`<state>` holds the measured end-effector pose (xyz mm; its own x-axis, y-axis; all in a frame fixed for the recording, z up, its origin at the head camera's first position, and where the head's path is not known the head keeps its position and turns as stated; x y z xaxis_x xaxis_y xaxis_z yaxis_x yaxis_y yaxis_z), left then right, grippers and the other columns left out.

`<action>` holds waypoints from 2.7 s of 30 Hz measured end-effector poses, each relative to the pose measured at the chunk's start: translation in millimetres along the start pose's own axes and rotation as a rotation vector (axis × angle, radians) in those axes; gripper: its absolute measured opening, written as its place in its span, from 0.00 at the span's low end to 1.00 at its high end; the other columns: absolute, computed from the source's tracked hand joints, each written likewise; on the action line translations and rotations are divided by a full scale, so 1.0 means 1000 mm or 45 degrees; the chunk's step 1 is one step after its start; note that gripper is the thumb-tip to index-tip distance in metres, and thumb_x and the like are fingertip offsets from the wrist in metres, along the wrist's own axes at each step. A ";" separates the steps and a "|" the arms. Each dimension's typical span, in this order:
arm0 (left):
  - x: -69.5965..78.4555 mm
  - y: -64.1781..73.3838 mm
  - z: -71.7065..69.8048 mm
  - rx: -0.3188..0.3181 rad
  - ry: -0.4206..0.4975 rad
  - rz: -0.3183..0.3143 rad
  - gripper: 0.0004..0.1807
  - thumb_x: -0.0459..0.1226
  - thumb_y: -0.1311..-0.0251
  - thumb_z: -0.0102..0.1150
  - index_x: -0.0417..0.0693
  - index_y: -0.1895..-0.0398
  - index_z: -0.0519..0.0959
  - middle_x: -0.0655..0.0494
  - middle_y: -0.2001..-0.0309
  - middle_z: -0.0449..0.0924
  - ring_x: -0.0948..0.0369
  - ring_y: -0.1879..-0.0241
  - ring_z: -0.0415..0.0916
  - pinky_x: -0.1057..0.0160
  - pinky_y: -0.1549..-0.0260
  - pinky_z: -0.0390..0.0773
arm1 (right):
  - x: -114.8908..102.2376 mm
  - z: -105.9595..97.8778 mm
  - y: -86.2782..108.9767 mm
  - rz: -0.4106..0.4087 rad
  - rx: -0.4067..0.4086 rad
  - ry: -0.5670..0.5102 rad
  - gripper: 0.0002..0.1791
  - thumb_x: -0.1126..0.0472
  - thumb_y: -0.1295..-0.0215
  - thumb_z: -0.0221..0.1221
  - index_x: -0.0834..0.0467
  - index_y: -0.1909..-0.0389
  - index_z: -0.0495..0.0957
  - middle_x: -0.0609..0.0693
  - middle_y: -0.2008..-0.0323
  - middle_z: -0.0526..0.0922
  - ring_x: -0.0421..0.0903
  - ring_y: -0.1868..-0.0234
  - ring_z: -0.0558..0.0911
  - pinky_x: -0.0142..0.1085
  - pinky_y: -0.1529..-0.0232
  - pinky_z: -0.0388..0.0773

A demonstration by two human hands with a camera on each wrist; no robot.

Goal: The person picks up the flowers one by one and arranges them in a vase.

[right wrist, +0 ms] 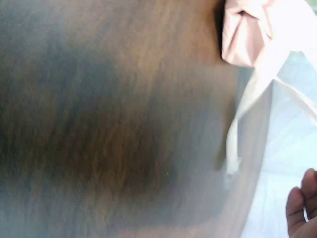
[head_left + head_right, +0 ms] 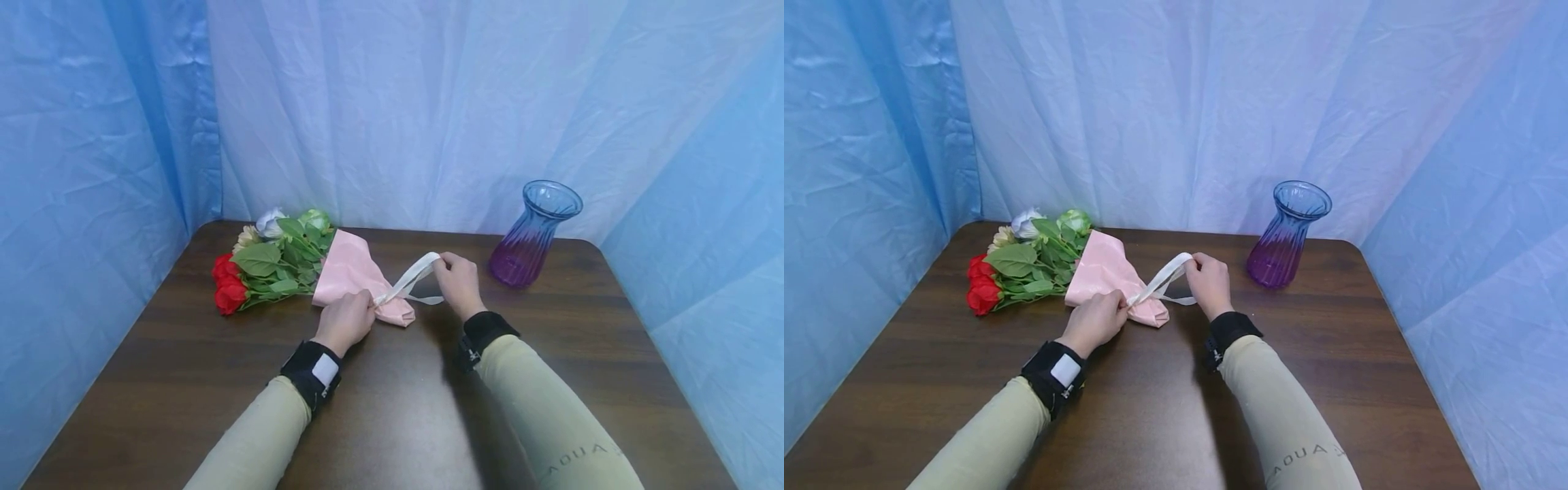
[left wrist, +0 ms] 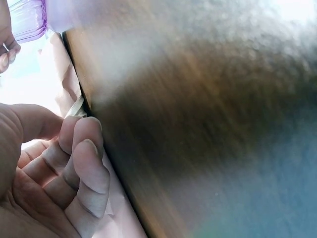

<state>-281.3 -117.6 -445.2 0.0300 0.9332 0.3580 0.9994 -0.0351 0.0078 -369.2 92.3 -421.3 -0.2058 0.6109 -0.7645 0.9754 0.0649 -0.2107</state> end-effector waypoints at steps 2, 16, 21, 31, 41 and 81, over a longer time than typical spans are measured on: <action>0.000 0.000 -0.001 0.013 -0.002 0.003 0.06 0.39 0.30 0.60 0.48 0.65 0.80 0.57 0.76 0.78 0.59 0.76 0.77 0.53 0.75 0.78 | 0.001 -0.003 0.000 0.004 0.006 0.004 0.16 0.57 0.30 0.51 0.61 0.64 0.85 0.54 0.72 0.79 0.51 0.69 0.74 0.38 0.69 0.66; 0.000 0.001 -0.001 0.036 0.002 0.007 0.05 0.39 0.31 0.62 0.48 0.63 0.82 0.56 0.73 0.81 0.58 0.73 0.80 0.52 0.71 0.81 | 0.006 -0.011 -0.001 0.015 0.027 0.018 0.16 0.57 0.31 0.51 0.61 0.67 0.84 0.52 0.76 0.76 0.51 0.71 0.72 0.38 0.69 0.64; 0.001 0.001 -0.001 0.027 0.006 0.002 0.04 0.39 0.31 0.62 0.48 0.62 0.82 0.56 0.72 0.82 0.58 0.72 0.80 0.51 0.70 0.81 | 0.010 -0.013 -0.002 0.014 0.036 0.022 0.16 0.57 0.31 0.51 0.60 0.69 0.83 0.51 0.78 0.74 0.50 0.72 0.71 0.38 0.70 0.64; 0.000 0.001 -0.001 0.012 0.004 -0.007 0.04 0.37 0.31 0.60 0.48 0.62 0.81 0.56 0.73 0.81 0.58 0.72 0.80 0.51 0.69 0.81 | 0.017 -0.016 -0.003 0.060 -0.007 -0.005 0.19 0.55 0.27 0.49 0.64 0.63 0.84 0.53 0.75 0.75 0.51 0.69 0.72 0.39 0.68 0.65; 0.000 0.001 -0.001 0.004 0.012 -0.014 0.05 0.38 0.30 0.61 0.47 0.62 0.81 0.57 0.74 0.79 0.60 0.74 0.77 0.53 0.71 0.80 | 0.018 -0.022 -0.004 0.070 0.027 0.019 0.20 0.54 0.25 0.50 0.64 0.62 0.84 0.54 0.75 0.75 0.52 0.68 0.72 0.39 0.67 0.66; -0.003 0.000 0.002 -0.030 0.055 -0.042 0.07 0.39 0.28 0.57 0.48 0.66 0.78 0.57 0.76 0.75 0.59 0.75 0.75 0.56 0.74 0.76 | 0.066 -0.056 -0.004 0.332 -0.074 0.253 0.22 0.52 0.24 0.47 0.63 0.69 0.81 0.52 0.78 0.73 0.53 0.71 0.72 0.40 0.69 0.67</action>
<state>-281.1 -120.0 -448.1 -0.0045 0.9177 0.3971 0.9990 -0.0132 0.0418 -381.9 176.2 -437.1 0.0657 0.7546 -0.6529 0.9972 -0.0730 0.0160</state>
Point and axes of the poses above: each hand's wrist, its own y-axis away from the middle knuckle, its own z-axis out of the palm, x = y × z, the point moved 6 cm from there along -y, towards the middle knuckle
